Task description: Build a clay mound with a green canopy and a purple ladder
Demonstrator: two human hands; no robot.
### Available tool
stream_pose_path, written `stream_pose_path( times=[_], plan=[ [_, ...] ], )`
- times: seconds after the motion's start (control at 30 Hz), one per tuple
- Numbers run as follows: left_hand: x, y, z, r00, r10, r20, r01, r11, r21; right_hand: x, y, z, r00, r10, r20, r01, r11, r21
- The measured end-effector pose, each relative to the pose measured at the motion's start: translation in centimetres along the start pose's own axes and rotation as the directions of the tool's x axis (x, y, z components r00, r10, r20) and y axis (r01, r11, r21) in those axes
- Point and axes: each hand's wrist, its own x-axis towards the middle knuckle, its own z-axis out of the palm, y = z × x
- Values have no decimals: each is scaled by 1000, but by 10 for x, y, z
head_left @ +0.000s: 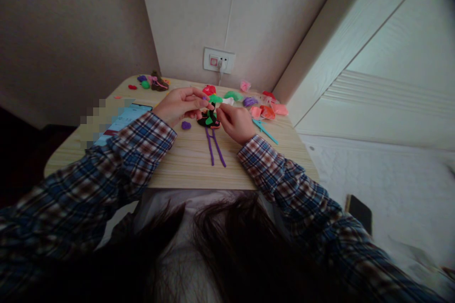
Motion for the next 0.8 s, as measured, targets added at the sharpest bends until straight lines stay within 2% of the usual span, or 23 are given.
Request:
stream_pose_path(
  times=[0.23,0.5,0.67,0.8],
  plan=[
    [-1,3,3,1000,-25,-1,25,999,-30,-1,0,-1,1000,-11,3,11,1000,-2],
    [0,1,1,995,-78,58,77,997,22,0,0,1,997,-41,66,40,999,20],
    [-1,2,2,996,-84,-10,84,995,47,0,-1,2,991,-47,129,43,998,34],
    [-1,3,3,999,-44,-7,44,998,40,0,-3,2,986,-58,155,54,998,31]
  ],
)
